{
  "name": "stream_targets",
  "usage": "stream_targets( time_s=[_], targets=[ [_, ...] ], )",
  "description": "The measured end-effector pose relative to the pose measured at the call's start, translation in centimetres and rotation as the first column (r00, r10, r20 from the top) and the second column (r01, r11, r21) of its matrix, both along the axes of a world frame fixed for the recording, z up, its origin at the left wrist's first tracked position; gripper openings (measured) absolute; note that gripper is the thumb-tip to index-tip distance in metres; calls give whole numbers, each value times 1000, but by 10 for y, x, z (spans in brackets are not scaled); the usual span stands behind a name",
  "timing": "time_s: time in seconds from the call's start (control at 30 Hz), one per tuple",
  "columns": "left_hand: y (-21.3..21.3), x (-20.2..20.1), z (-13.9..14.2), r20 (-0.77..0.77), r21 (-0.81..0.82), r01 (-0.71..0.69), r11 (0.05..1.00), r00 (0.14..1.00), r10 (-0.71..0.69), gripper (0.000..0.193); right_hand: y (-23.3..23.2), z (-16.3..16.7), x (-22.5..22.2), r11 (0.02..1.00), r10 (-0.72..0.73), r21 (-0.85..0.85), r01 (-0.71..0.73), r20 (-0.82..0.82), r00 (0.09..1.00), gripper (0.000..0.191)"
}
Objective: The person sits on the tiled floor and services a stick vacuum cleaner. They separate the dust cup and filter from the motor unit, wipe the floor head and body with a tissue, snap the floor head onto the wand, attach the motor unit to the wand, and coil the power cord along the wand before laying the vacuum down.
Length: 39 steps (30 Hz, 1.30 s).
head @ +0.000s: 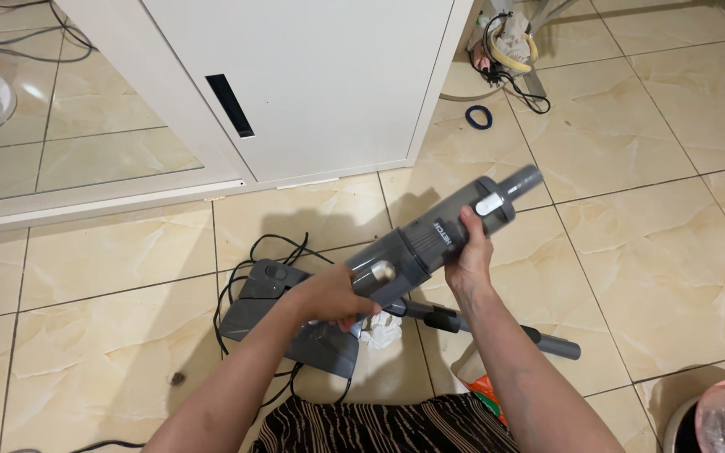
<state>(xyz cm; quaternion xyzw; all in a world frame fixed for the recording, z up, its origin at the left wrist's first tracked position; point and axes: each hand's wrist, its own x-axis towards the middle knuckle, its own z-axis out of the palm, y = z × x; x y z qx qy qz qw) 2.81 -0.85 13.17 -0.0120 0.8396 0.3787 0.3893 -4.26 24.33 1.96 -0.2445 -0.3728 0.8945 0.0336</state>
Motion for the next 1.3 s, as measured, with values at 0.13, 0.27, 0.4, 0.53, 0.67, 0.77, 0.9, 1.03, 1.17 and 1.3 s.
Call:
stream_targets(
  time_s=[0.13, 0.27, 0.4, 0.53, 0.67, 0.77, 0.9, 1.03, 1.17, 1.3],
  targets=[
    [13, 9, 7, -202, -204, -97, 974, 978, 55, 53, -6, 15, -5, 988, -78, 139, 75, 20, 997, 55],
    [26, 16, 20, -254, -247, -153, 957, 963, 89, 42, -12, 26, -10, 966, -155, 208, 152, -3, 988, 56],
    [26, 12, 35, -304, -267, -143, 953, 951, 57, 40, -13, 30, -13, 984, -137, 117, 138, -15, 990, 55],
    [26, 17, 45, -337, -298, -139, 944, 941, 32, 38, -14, 29, -15, 989, -116, 92, 116, -13, 993, 54],
    [36, 21, 47, -370, -257, -198, 946, 925, 93, 36, -13, 30, -19, 983, -152, 95, 157, -51, 987, 55],
    [29, 9, 44, -279, -171, -119, 978, 958, 67, 44, -8, 35, -20, 994, -108, 7, 108, -15, 994, 52],
    [-15, -6, 33, 155, 300, -111, 948, 986, 67, 63, -3, 45, -20, 996, -74, -55, 77, 50, 996, 50],
    [-37, -8, 22, 79, 297, 48, 954, 994, -74, 51, -4, 49, -27, 997, -77, 16, 76, 116, 990, 50],
    [-39, 2, 32, -295, 275, 60, 960, 955, 25, 40, 6, 39, -35, 997, 44, -75, -37, 96, 994, 49],
    [-40, 4, 70, -203, 253, -215, 943, 942, 269, 30, 11, 5, -14, 779, 228, -443, -445, -461, 858, 41]
  ],
)
